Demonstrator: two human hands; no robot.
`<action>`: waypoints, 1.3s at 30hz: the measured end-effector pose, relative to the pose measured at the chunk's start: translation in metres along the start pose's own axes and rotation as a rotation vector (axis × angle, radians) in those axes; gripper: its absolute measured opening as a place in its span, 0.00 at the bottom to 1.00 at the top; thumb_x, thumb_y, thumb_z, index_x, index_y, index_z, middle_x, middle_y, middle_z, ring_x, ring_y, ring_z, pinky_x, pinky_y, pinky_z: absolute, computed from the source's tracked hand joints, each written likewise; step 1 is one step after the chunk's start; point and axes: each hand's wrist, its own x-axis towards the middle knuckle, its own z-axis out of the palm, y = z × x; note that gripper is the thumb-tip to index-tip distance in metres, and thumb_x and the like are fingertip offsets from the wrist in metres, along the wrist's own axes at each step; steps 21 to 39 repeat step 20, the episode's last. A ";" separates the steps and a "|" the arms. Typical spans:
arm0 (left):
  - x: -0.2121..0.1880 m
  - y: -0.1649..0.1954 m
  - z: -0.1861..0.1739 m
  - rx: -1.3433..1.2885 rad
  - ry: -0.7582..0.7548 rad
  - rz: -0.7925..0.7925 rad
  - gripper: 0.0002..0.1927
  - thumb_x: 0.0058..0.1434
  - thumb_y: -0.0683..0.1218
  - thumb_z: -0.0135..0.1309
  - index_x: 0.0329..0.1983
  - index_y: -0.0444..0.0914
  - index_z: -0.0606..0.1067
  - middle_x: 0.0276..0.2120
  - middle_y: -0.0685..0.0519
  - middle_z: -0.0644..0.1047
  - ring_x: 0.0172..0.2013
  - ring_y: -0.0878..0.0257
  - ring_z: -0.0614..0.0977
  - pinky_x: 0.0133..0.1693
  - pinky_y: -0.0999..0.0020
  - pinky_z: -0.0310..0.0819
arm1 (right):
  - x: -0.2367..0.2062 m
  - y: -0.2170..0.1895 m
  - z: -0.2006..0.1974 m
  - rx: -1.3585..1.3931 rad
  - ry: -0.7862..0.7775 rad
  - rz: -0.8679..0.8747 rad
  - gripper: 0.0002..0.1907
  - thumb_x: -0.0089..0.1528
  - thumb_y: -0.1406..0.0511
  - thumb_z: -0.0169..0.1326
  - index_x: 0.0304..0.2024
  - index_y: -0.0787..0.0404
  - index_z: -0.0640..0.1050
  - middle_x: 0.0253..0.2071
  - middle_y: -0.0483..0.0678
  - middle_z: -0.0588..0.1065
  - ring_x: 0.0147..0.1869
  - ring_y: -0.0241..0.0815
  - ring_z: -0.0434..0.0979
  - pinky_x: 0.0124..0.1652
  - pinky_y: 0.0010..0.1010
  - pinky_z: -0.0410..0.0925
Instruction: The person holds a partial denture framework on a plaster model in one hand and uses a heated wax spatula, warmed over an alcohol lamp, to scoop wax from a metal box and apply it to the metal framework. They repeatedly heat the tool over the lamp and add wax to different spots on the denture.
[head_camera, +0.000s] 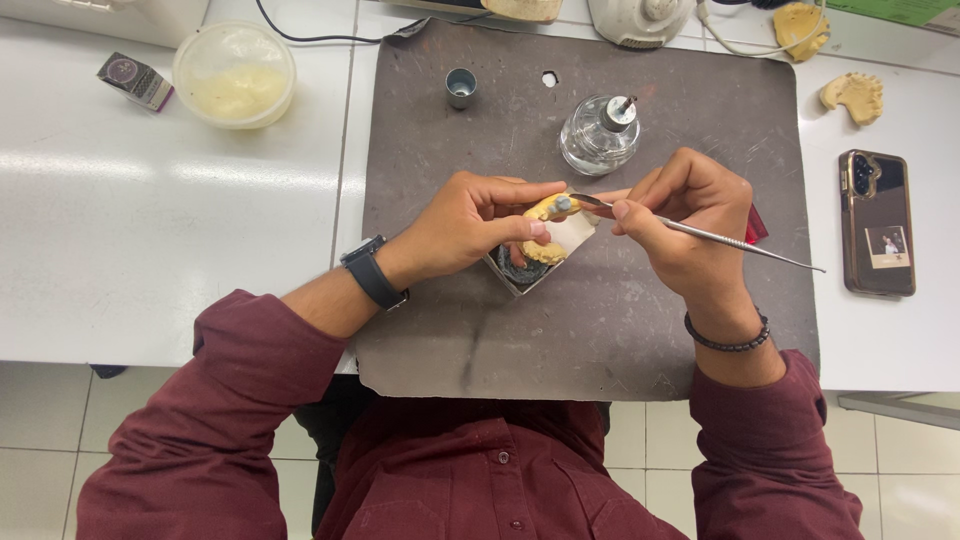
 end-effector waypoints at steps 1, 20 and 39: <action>0.000 0.000 0.000 -0.009 -0.001 0.001 0.24 0.64 0.41 0.60 0.64 0.35 0.74 0.53 0.44 0.80 0.40 0.69 0.85 0.36 0.77 0.83 | 0.000 0.000 0.000 -0.007 0.005 0.007 0.11 0.68 0.74 0.60 0.34 0.62 0.71 0.31 0.54 0.78 0.37 0.38 0.84 0.46 0.32 0.81; -0.003 0.000 -0.003 -0.065 0.053 0.032 0.25 0.67 0.42 0.59 0.67 0.35 0.72 0.54 0.47 0.81 0.44 0.67 0.84 0.39 0.73 0.85 | 0.017 0.020 -0.011 -0.463 0.280 -0.017 0.06 0.70 0.73 0.65 0.46 0.68 0.80 0.44 0.52 0.81 0.50 0.42 0.86 0.46 0.27 0.81; -0.003 0.000 -0.003 -0.065 0.053 0.032 0.25 0.67 0.42 0.59 0.67 0.35 0.72 0.54 0.47 0.81 0.44 0.67 0.84 0.39 0.73 0.85 | 0.017 0.020 -0.011 -0.463 0.280 -0.017 0.06 0.70 0.73 0.65 0.46 0.68 0.80 0.44 0.52 0.81 0.50 0.42 0.86 0.46 0.27 0.81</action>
